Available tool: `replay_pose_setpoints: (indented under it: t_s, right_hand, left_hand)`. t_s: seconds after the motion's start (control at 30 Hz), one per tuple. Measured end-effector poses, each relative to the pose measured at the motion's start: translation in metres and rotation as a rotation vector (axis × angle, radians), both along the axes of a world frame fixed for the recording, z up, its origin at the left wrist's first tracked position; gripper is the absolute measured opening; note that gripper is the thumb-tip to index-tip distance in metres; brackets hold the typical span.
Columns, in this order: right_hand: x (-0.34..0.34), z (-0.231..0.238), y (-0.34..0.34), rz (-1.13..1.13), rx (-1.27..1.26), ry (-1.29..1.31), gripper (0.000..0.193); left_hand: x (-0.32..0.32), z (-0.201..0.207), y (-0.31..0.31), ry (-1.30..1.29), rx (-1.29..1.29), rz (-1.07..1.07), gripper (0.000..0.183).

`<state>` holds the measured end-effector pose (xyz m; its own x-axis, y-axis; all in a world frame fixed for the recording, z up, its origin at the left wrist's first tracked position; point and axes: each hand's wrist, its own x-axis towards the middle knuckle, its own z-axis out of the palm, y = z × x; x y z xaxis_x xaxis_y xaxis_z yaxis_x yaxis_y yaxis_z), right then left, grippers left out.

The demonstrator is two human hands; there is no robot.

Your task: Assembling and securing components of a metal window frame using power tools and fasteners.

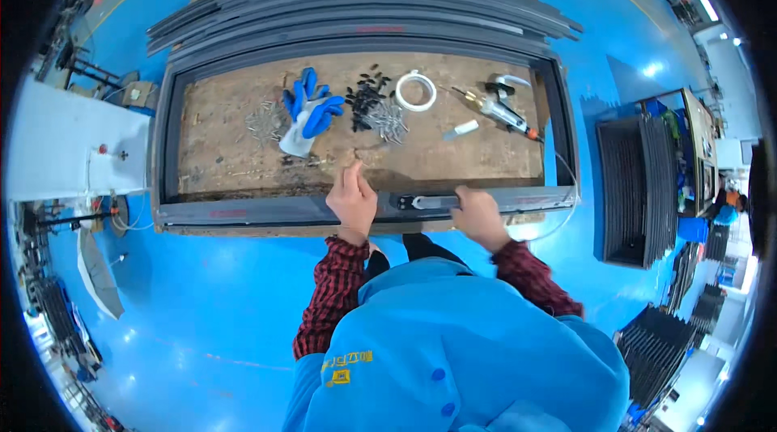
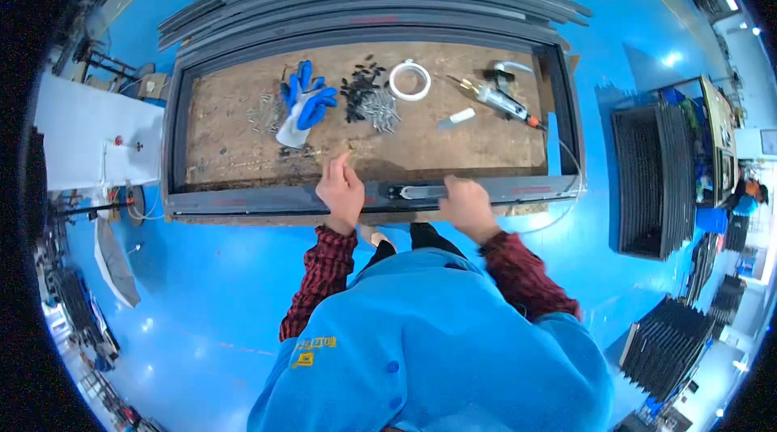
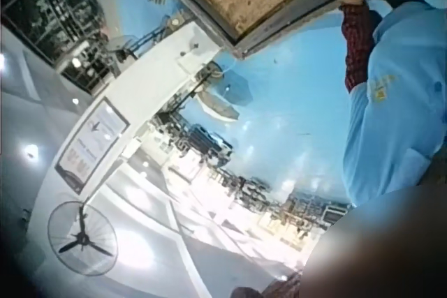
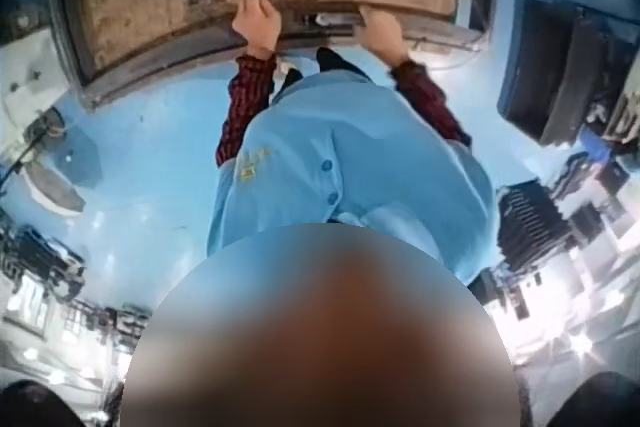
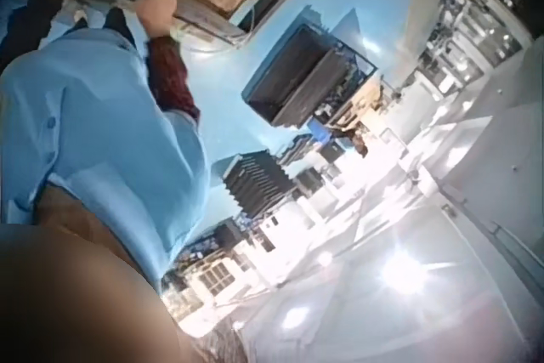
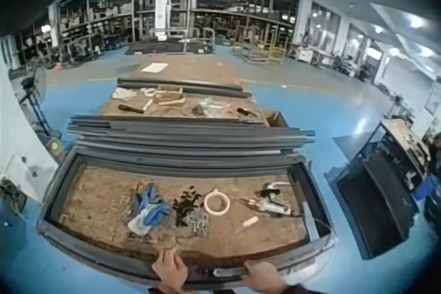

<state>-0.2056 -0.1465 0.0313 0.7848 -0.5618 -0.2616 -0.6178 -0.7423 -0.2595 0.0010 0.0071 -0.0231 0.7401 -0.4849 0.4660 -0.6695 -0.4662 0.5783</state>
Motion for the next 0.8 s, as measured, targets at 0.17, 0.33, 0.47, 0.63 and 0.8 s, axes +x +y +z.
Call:
replay_pose_setpoints:
  t_s: [0.17, 0.33, 0.47, 0.63, 0.8]
  right_hand:
    - [-0.015, 0.023, -0.014, -0.042, 0.281, -0.23, 0.036]
    - [-0.084, 0.006, -0.016, -0.474, 0.301, -0.512, 0.046]
    - [-0.11, 0.003, -0.003, -0.646, 0.394, -0.436, 0.051]
    - [-0.078, 0.013, -0.011, -0.278, 0.247, -0.557, 0.059]
    - [-0.029, 0.029, -0.044, 0.191, 0.27, -0.554, 0.069]
  left_hand:
    - [-0.001, 0.006, -0.013, 0.009, -0.167, -0.139, 0.028]
    - [-0.001, 0.001, -0.002, 0.365, -0.206, -0.179, 0.026]
    - [-0.004, 0.001, -0.004, 0.439, -0.237, -0.177, 0.023]
    - [-0.001, 0.005, -0.005, 0.242, -0.103, -0.206, 0.021]
    - [-0.021, 0.012, -0.019, -0.031, 0.156, -0.101, 0.021]
